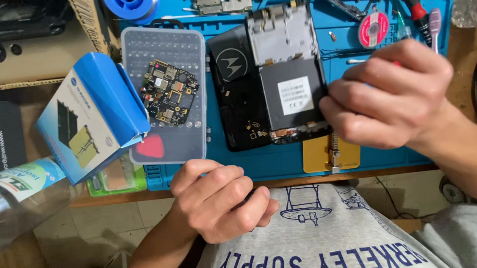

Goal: The person handles a disassembled smartphone and its internal components on a blue work mat. They pick up the motherboard, place it on a gold-colored jig, and then use a small tube to apply a substance to the board.

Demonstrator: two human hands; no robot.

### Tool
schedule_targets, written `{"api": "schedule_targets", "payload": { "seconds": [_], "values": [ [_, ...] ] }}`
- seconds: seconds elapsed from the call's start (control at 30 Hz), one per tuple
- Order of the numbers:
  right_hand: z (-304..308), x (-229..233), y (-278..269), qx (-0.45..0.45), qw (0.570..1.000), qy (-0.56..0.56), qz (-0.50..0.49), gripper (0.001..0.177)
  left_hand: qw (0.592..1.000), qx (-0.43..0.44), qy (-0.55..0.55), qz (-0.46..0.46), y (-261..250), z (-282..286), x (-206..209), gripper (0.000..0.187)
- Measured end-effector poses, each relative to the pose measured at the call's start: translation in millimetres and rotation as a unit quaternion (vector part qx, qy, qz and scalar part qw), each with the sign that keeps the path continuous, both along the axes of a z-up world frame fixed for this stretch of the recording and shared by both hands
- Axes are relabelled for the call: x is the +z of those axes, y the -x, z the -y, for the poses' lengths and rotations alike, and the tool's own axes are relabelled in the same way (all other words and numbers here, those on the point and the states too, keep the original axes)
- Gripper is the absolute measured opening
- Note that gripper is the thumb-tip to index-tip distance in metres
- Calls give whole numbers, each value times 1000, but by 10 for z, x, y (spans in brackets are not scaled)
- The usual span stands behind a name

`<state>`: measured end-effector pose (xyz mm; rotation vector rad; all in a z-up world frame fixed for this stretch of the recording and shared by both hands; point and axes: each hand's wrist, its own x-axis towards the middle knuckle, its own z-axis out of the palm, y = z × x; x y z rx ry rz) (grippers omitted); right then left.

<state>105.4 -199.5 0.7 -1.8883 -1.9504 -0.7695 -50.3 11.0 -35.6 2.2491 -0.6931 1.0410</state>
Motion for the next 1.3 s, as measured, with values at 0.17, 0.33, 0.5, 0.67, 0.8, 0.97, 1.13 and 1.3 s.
{"api": "schedule_targets", "payload": {
  "seconds": [0.17,0.33,0.5,0.67,0.8,0.97,1.13,1.3],
  "values": [
    [-164,-91,163,6,999,45,-1,23,1000,-1,-3,7,21,-7,12,17],
    [-280,-184,222,20,998,60,-22,29,1000,2,1,10,6,-5,4,18],
    [-298,-214,260,-10,997,82,-9,30,1000,0,-4,1,20,-13,-11,17],
    [-251,-218,316,-62,992,108,8,22,1000,0,-1,5,13,-4,-1,18],
    [-195,-172,316,-72,988,134,-6,11,1000,2,5,-3,20,-3,-2,17],
    [-153,-164,319,-92,983,158,-23,10,1000,3,8,-8,-13,-7,33,18],
    [-74,-196,327,-93,976,182,-78,9,1000,14,8,-6,-16,-16,62,16],
    [23,-140,396,-117,970,160,-144,13,1000,5,2,-5,-18,-13,52,15]
  ]
}}
